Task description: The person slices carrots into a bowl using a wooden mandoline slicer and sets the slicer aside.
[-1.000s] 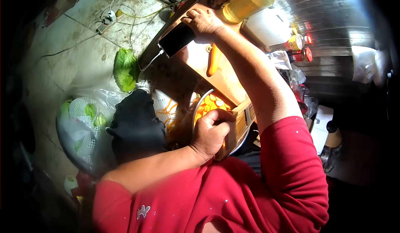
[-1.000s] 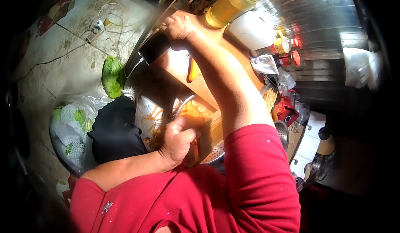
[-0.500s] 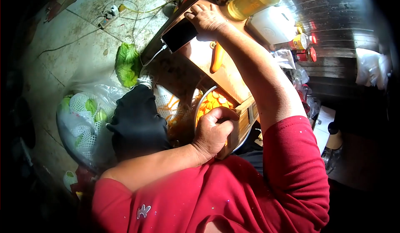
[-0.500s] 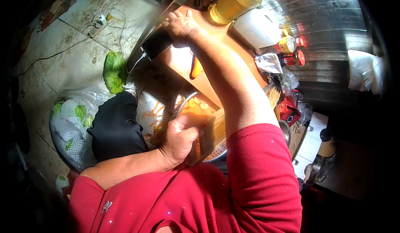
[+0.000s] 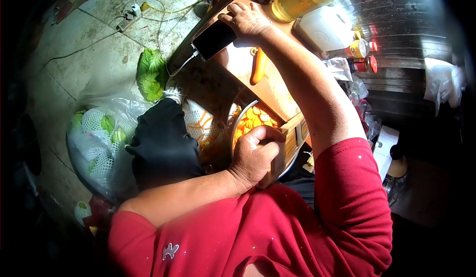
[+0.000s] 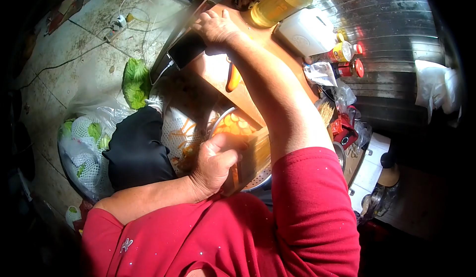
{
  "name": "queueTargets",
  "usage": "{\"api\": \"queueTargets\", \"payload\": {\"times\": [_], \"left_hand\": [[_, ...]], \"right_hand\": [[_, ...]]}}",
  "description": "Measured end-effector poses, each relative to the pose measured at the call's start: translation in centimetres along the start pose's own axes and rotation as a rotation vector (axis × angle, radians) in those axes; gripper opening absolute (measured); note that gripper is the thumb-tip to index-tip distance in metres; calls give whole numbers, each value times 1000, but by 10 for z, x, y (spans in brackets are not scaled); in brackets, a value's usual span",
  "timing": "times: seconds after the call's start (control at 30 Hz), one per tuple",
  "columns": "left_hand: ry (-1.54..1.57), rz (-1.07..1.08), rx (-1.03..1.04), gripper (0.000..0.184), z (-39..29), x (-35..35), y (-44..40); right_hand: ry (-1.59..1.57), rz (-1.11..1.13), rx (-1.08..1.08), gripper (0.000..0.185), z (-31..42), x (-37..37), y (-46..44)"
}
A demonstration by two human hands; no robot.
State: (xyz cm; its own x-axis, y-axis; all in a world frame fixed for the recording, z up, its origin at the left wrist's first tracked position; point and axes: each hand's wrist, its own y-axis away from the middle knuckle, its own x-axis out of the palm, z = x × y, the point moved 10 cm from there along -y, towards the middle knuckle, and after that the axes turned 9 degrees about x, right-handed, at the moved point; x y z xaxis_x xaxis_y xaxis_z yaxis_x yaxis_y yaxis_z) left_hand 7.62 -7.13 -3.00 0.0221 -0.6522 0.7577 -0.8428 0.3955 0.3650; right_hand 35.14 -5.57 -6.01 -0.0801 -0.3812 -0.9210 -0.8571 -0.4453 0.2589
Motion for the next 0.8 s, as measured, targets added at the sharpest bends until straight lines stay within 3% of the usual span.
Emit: {"api": "queueTargets", "payload": {"times": [0.27, 0.37, 0.43, 0.47, 0.57, 0.63, 0.7, 0.8], "left_hand": [[-2, -21, -15, 17, 2, -1, -1], [9, 11, -24, 17, 5, -1, -1], [-62, 22, -1, 17, -1, -3, -1], [-136, 33, 24, 17, -4, -3, -1], [-104, 19, 54, 15, -3, -2, -3], [-90, 25, 80, 14, -3, -1, -3], [-77, 27, 107, 13, -6, -1, -4], [-86, 44, 50, 12, -4, 0, -2]], "right_hand": [[70, -12, 31, 80, -4, 0, 0], [8, -125, -9, 79, -12, -6, 9], [-197, -250, 65, 76, -30, -20, 21], [-270, -356, 114, 72, -48, -12, 26], [-488, -265, 460, 56, -91, 10, 59], [-461, -219, 525, 38, -100, 38, 74], [-470, -218, 386, 27, -81, 44, 92], [-306, -172, 155, 37, -47, 67, 106]]}}
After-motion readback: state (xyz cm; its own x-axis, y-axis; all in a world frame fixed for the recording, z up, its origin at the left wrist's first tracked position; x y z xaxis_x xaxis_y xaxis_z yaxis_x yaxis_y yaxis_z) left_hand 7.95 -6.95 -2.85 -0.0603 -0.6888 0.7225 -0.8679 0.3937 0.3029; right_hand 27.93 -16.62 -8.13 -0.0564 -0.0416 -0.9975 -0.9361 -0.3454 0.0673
